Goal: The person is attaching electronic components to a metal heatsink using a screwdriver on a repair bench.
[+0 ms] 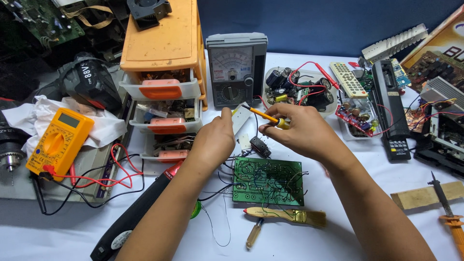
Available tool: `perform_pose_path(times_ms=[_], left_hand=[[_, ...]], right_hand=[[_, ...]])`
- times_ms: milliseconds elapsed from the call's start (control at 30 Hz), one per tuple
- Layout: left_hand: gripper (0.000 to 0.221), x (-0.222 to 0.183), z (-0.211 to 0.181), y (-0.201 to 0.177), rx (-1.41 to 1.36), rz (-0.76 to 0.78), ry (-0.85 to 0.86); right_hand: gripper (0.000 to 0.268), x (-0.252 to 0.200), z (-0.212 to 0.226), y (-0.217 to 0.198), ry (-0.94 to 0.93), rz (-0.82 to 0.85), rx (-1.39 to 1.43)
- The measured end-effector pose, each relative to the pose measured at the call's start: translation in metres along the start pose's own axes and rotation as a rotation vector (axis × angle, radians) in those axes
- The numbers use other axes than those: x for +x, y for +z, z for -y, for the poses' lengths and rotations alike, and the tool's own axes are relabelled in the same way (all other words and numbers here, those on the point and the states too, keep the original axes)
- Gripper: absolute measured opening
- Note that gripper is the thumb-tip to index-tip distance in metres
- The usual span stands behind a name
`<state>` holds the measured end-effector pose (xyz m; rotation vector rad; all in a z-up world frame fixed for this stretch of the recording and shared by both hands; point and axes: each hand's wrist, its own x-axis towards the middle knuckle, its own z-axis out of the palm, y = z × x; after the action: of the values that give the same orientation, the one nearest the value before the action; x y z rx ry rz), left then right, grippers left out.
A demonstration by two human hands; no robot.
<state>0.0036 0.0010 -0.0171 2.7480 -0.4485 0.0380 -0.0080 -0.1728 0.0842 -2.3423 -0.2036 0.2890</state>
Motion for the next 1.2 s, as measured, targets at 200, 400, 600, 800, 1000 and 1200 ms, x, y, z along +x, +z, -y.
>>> perform_pose_path(times_ms=[200,400,600,800,1000,1200], left_hand=[[0.017,0.002,0.001,0.009,0.070,-0.027,0.012],[0.042,-0.001,-0.025,-0.031,-0.317,-0.110,0.124],[0.046,0.000,-0.040,-0.046,-0.805,0.134,-0.053],[0.023,0.006,-0.041,-0.045,-0.764,0.037,-0.040],[0.023,0.025,-0.037,-0.052,-0.701,0.167,-0.134],[0.018,0.041,-0.041,-0.033,-0.761,0.247,0.010]], right_hand=[[0.033,0.003,0.000,0.001,0.017,0.028,-0.034],[0.037,0.006,0.001,0.001,-0.019,-0.003,-0.006],[0.038,0.005,0.004,0.001,-0.050,-0.041,0.010],[0.041,-0.019,0.003,-0.013,-0.069,-0.099,0.030],[0.037,-0.072,-0.064,-0.020,0.052,-0.222,-0.141],[0.048,-0.167,-0.162,0.014,-0.163,-0.232,-0.204]])
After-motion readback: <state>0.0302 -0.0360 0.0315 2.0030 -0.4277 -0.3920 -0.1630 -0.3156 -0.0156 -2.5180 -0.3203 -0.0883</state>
